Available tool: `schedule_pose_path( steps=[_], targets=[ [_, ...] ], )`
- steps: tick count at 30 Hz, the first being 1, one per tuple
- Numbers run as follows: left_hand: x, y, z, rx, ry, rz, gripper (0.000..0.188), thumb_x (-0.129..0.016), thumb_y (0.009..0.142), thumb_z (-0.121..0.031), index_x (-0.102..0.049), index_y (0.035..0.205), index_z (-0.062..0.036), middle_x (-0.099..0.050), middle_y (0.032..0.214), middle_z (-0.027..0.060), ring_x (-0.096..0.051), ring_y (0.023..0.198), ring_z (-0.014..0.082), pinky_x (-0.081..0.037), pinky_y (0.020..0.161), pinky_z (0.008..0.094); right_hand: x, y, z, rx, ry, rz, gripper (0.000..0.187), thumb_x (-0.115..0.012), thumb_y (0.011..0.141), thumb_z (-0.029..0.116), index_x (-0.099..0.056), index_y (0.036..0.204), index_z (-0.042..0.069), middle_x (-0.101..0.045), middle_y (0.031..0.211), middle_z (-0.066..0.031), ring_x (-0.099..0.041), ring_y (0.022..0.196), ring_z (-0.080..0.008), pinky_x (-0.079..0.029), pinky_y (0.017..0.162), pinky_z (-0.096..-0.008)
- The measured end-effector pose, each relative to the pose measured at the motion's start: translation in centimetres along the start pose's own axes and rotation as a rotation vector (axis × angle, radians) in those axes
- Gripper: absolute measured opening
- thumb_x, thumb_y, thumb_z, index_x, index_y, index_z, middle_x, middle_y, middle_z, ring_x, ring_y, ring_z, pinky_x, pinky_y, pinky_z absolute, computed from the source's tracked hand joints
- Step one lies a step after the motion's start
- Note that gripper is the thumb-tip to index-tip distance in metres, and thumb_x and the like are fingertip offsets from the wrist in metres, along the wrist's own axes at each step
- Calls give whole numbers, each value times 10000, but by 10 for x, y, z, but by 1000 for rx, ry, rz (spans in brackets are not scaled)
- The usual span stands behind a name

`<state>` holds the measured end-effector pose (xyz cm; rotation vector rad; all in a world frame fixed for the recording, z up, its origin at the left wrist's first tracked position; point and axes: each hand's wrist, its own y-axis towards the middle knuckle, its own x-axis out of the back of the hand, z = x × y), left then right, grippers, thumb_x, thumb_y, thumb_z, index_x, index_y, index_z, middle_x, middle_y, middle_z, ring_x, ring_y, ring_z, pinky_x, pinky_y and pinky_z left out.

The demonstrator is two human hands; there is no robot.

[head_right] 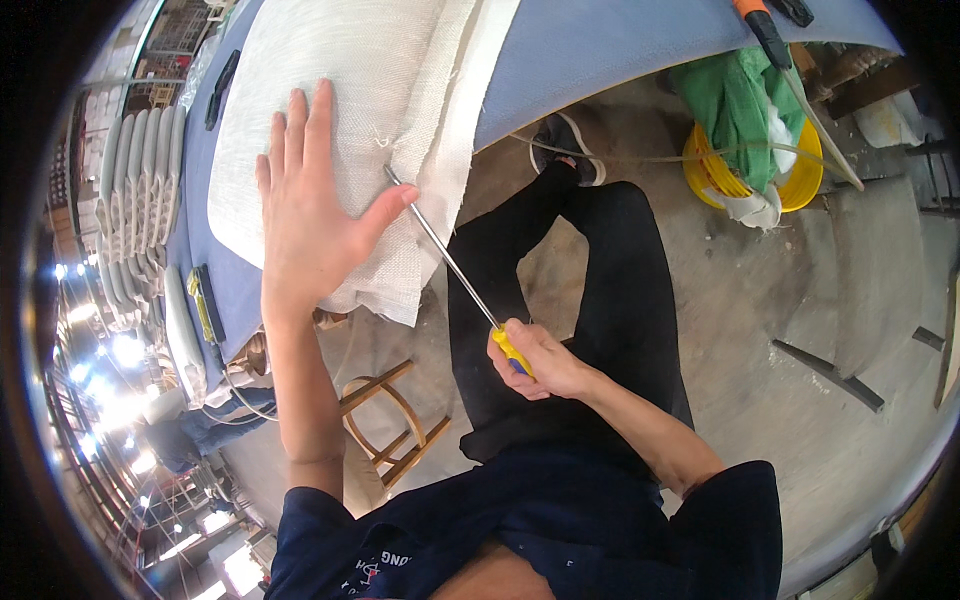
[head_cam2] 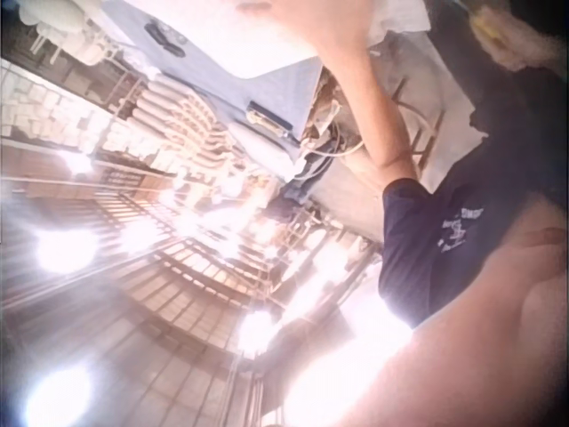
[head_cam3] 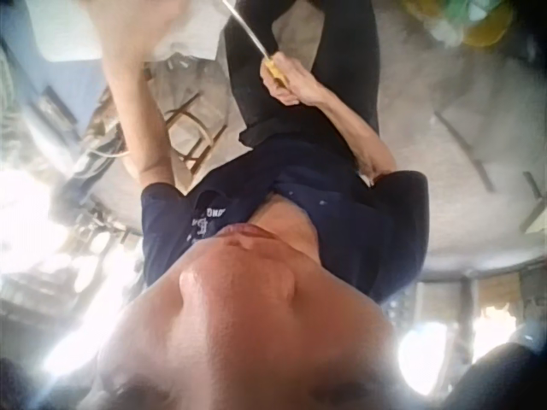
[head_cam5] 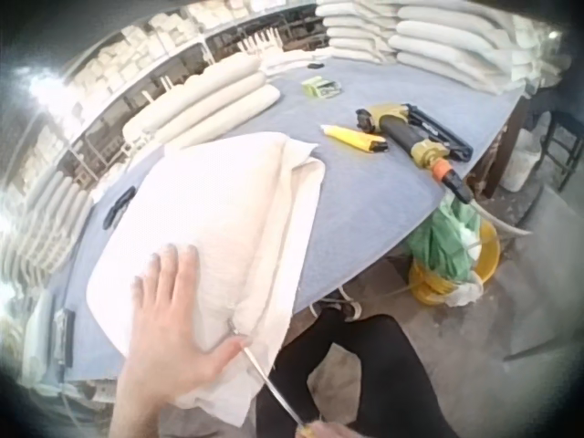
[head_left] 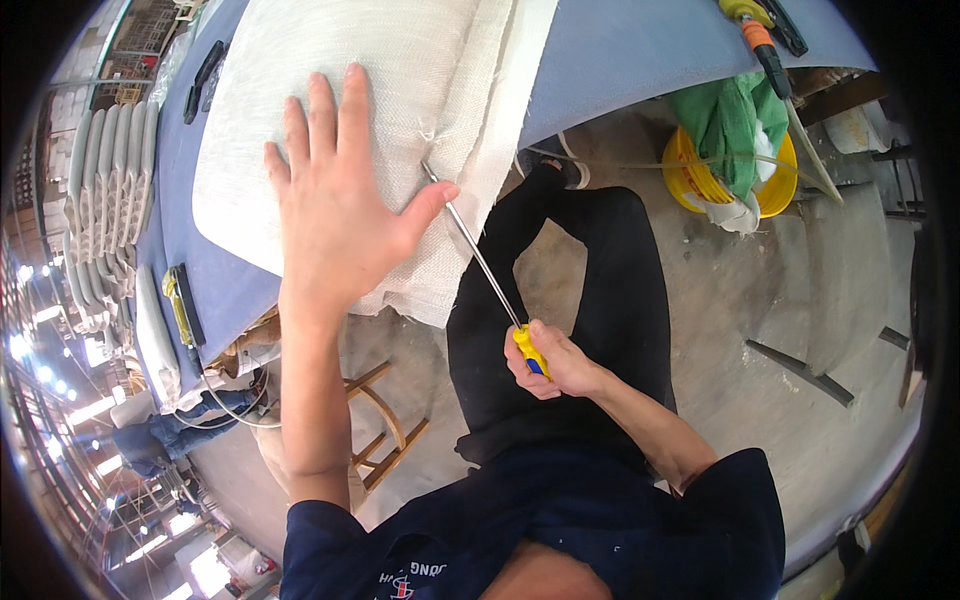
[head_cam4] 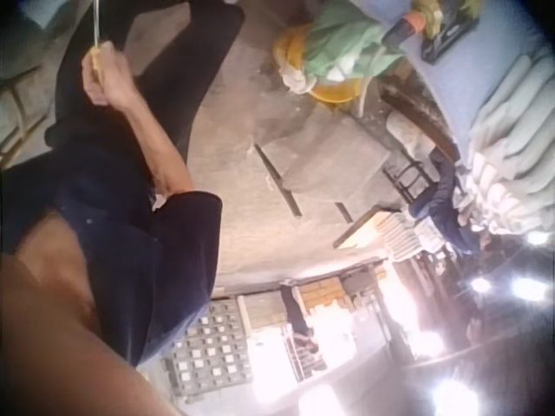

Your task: The person inserts white filling into a white fabric pillow cover, folds the edges, and uses a staple gun to secure the opening. The person repeats this process for multiple pillows at a workbench.

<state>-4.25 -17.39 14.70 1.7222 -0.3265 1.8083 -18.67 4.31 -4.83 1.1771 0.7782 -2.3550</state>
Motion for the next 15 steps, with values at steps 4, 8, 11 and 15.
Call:
schedule_pose_path(
  steps=[4,8,11,15],
  targets=[
    [0,-5,0,23,-2,-23,1108,-842,817,-539,-314,1676,-78,-330,1685,315,-278,1566,541,-223,1236,696,1,78,-64,390,-176,-232,425,-461,1152,397,-553,890,75,-511,727,-3,-450,590,-65,-321,473,-245],
    [1,-1,1,19,-11,-5,1103,-843,812,-500,-306,1678,-78,-325,1686,319,-282,1563,544,-227,1231,704,-27,145,-87,693,-184,-391,563,-482,1124,558,-513,845,70,-470,645,11,-425,529,-55,-328,454,-254],
    [1,-2,-1,-1,-10,0,1100,-851,803,-458,-304,1669,-56,-335,1669,335,-295,1546,563,-238,1213,723,-27,146,-88,674,-105,-369,583,-481,1114,585,-514,845,69,-449,619,18,-429,503,-58,-329,442,-255],
    [2,-7,3,1,9,-21,1076,-853,802,-405,-314,1648,-16,-355,1640,364,-316,1518,595,-256,1187,752,-38,92,-86,386,99,-104,533,-492,1121,554,-511,896,71,-419,617,25,-403,501,-58,-342,459,-241]
  ],
)
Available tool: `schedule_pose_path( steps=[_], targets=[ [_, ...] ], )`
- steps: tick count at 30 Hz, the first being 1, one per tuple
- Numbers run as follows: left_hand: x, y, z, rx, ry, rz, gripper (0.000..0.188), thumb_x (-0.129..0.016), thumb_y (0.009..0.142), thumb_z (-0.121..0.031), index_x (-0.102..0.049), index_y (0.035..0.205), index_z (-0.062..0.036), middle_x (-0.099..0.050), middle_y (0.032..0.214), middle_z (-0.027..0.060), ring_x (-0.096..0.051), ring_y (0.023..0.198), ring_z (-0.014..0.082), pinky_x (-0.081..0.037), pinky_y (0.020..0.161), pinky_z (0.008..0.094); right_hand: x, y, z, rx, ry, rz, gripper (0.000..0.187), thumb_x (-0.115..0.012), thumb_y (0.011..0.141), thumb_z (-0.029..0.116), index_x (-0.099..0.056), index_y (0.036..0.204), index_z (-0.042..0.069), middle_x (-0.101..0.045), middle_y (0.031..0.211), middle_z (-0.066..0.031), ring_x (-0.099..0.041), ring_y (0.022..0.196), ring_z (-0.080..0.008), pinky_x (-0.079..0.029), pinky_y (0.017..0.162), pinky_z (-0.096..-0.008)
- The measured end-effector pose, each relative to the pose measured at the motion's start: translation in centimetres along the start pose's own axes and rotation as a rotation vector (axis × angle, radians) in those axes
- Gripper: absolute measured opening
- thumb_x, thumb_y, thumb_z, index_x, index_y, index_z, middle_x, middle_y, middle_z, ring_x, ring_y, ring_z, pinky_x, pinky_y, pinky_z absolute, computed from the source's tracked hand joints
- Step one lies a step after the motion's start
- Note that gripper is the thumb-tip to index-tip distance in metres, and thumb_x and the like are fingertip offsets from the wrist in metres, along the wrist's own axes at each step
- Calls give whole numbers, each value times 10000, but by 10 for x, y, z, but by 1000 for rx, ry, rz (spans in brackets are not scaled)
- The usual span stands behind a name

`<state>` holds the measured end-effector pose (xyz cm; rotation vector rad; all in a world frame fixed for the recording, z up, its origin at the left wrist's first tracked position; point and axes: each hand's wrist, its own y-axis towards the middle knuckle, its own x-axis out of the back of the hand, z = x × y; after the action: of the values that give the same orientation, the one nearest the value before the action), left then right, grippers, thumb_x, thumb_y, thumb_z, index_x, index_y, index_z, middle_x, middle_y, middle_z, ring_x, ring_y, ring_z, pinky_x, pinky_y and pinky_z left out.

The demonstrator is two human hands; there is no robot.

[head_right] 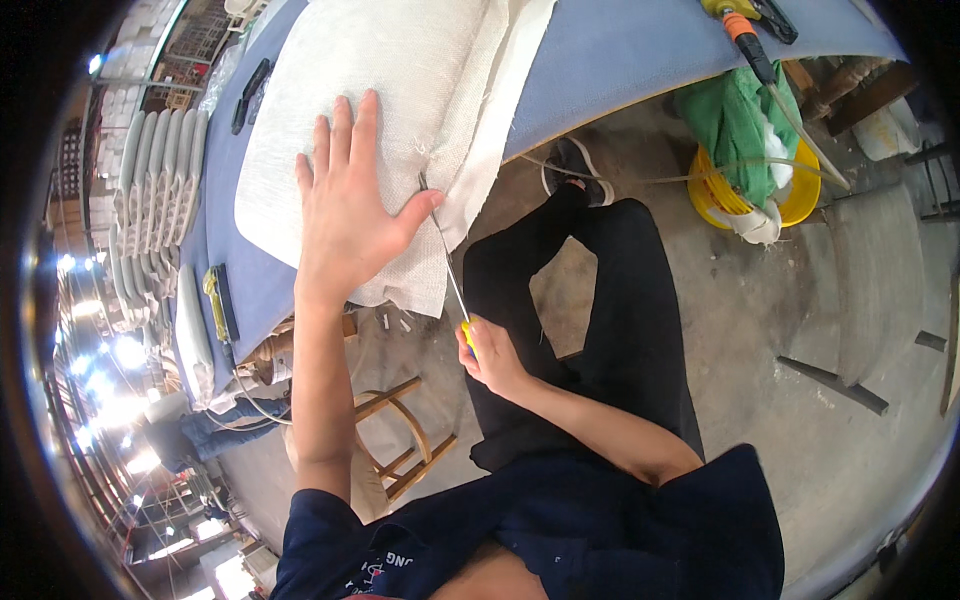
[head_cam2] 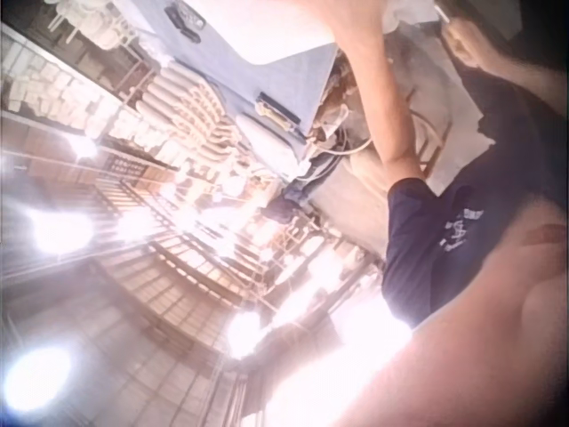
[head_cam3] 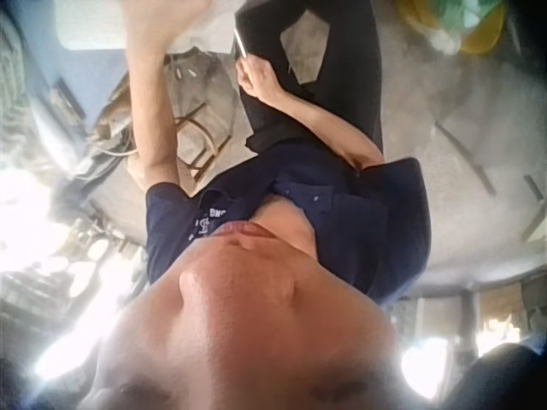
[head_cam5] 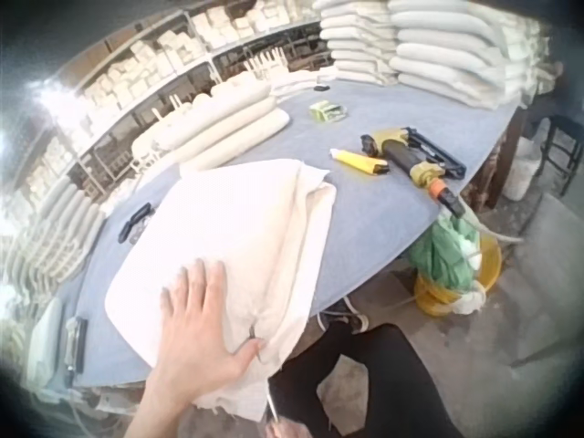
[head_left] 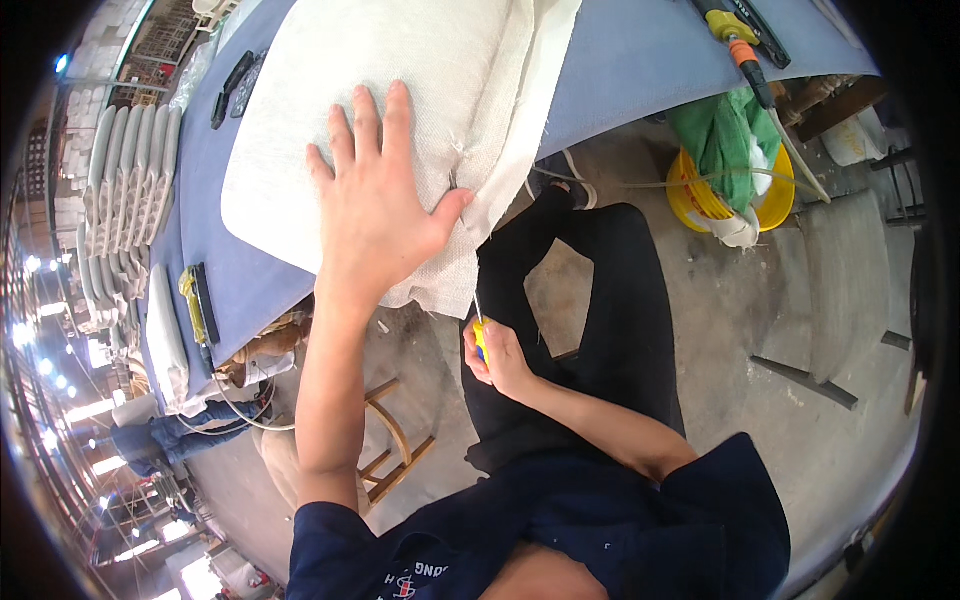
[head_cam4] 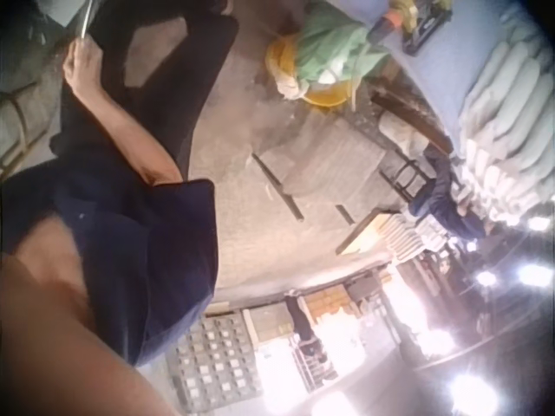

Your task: The person inserts white filling into a white fabric pillow cover, folds the edges, and uses a staple gun to secure the opening. The person repeats this process for multiple pillows at a workbench.

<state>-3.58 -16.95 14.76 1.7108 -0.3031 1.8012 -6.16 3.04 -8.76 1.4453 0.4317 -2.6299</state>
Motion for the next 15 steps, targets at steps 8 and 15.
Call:
schedule_pose_path(
  steps=[8,15],
  targets=[
    [2,4,-9,7,-27,37,1068,-836,821,-392,-287,1665,-37,-324,1663,356,-294,1534,586,-239,1201,746,17,86,-37,506,-388,-243,560,-447,1123,588,-496,895,79,-493,624,4,-472,515,-75,-377,475,-264],
    [2,-4,-5,52,0,60,1089,-837,823,-397,-258,1688,-74,-308,1683,337,-271,1555,565,-224,1218,734,14,63,-32,358,-373,-93,535,-404,1139,563,-489,943,72,-506,610,-25,-443,438,-72,-311,417,-260]
  ],
)
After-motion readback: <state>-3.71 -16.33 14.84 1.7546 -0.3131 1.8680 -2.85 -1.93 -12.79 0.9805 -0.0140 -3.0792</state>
